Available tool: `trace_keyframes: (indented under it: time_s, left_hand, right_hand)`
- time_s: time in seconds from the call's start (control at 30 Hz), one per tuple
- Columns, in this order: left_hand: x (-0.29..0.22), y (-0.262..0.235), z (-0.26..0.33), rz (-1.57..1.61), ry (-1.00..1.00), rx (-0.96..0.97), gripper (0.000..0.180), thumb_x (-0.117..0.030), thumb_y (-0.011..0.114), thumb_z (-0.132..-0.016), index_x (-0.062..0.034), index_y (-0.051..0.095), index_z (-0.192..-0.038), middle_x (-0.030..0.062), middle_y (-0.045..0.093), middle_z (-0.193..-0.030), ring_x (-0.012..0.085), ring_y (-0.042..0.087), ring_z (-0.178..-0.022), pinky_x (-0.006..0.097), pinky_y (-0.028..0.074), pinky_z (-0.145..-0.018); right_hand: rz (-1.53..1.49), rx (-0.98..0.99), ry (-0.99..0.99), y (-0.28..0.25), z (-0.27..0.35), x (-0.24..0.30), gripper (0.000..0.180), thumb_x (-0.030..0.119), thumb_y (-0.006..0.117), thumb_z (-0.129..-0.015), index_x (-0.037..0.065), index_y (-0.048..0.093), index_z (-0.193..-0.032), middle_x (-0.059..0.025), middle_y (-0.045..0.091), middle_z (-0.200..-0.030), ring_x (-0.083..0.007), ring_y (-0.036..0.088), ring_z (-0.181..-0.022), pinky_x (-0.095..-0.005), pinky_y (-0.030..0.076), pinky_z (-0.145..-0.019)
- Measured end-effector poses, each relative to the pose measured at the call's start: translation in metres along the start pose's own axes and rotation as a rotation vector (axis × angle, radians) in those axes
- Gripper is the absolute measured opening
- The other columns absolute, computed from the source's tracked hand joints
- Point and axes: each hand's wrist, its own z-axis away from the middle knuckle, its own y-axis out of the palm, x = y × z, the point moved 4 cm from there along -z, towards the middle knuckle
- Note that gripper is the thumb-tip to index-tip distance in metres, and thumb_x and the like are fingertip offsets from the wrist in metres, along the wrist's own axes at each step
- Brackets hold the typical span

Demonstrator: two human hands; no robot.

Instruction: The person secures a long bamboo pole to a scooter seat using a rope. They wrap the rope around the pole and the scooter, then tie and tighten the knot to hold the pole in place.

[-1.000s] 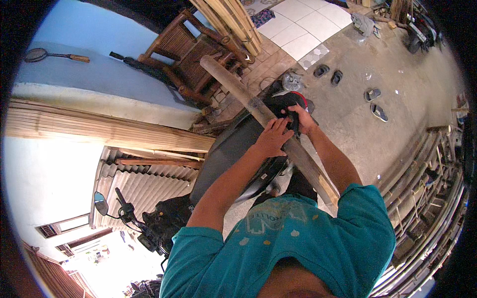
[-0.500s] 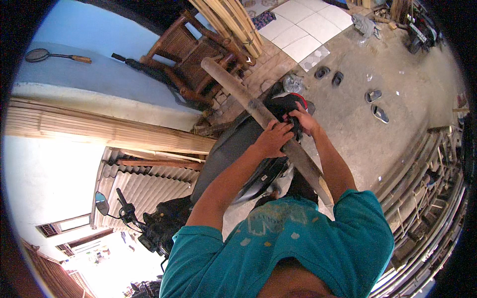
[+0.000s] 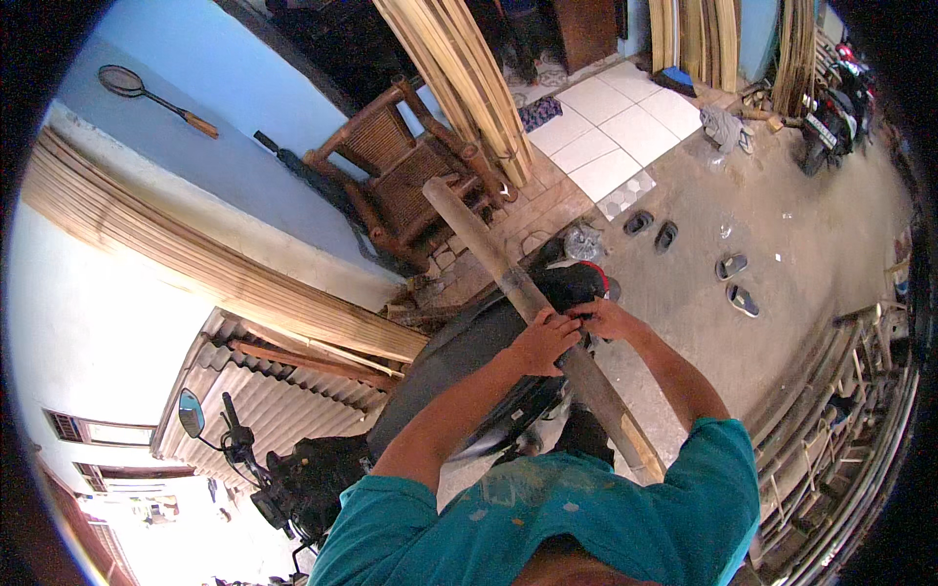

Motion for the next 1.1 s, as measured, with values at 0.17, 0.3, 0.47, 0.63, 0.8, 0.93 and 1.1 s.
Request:
trace_keyframes:
  time_s: [0.17,0.3,0.47,0.63,0.8,0.93,1.1]
  left_hand:
    - [0.0,0.0,-0.001,0.037,0.028,-0.059,0.087,-0.044,0.085,-0.056,-0.0091,0.052,-0.128,0.0114,0.042,-0.145,0.0292,0.039,-0.134,0.052,0.019,-0.113]
    - [0.0,0.005,0.004,0.094,0.031,-0.147,0.089,-0.045,0.085,-0.054,-0.0085,0.052,-0.128,0.0143,0.046,-0.138,0.0325,0.042,-0.129,0.055,0.021,-0.111]
    - [0.001,0.022,0.006,0.086,0.045,-0.154,0.088,-0.049,0.084,-0.055,-0.0089,0.053,-0.126,0.0153,0.049,-0.131,0.035,0.043,-0.126,0.059,0.021,-0.111]
    - [0.005,0.013,0.003,0.031,0.027,-0.159,0.085,-0.047,0.084,-0.058,-0.0083,0.052,-0.126,0.0137,0.049,-0.13,0.0318,0.041,-0.129,0.055,0.02,-0.112]
    - [0.003,0.016,0.012,0.093,-0.036,-0.237,0.096,-0.042,0.086,-0.06,-0.0055,0.04,-0.136,0.0152,0.041,-0.14,0.0343,0.035,-0.133,0.058,0.015,-0.114]
    - [-0.016,0.019,0.04,0.194,-0.229,-0.395,0.101,-0.034,0.083,-0.066,-0.0042,0.026,-0.144,0.0175,0.032,-0.147,0.0401,0.031,-0.135,0.061,0.015,-0.113]
    - [-0.049,0.037,0.06,0.472,-0.294,-0.541,0.088,-0.031,0.077,-0.077,-0.0002,0.028,-0.144,0.0248,0.031,-0.147,0.0448,0.032,-0.134,0.055,0.025,-0.11]
  right_hand:
    - [0.296,0.261,0.075,-0.017,-0.007,-0.011,0.031,0.014,0.067,-0.083,0.011,0.067,-0.115,-0.0217,0.064,-0.109,-0.0364,0.064,-0.098,-0.0455,0.049,-0.088]
    - [0.463,-0.107,-0.062,-0.014,0.006,0.015,0.015,0.013,0.069,-0.081,0.009,0.068,-0.095,-0.0246,0.049,-0.122,-0.0429,0.056,-0.105,-0.05,0.047,-0.089]
    - [0.69,-0.364,-0.141,0.005,0.028,0.056,0.014,0.019,0.068,-0.081,0.005,0.065,-0.079,-0.0179,0.047,-0.125,-0.0418,0.046,-0.115,-0.0532,0.039,-0.096]
    - [0.588,-0.108,0.018,0.003,0.048,0.079,0.023,0.032,0.064,-0.083,0.009,0.07,-0.085,-0.0137,0.057,-0.113,-0.0404,0.043,-0.119,-0.0571,0.032,-0.102]
    - [0.548,0.185,0.049,0.004,0.058,0.107,0.023,0.031,0.066,-0.081,0.009,0.067,-0.082,-0.0096,0.066,-0.081,-0.0309,0.063,-0.094,-0.0605,0.02,-0.107]
    - [0.747,0.356,-0.028,0.022,0.05,0.112,0.022,0.029,0.062,-0.081,0.007,0.064,-0.078,-0.0136,0.065,-0.071,-0.0328,0.066,-0.072,-0.0572,0.023,-0.104]
    - [0.429,0.152,0.003,0.017,0.024,0.119,0.018,0.025,0.059,-0.083,0.008,0.06,-0.076,-0.014,0.065,-0.073,-0.0245,0.065,-0.067,-0.041,0.048,-0.071]
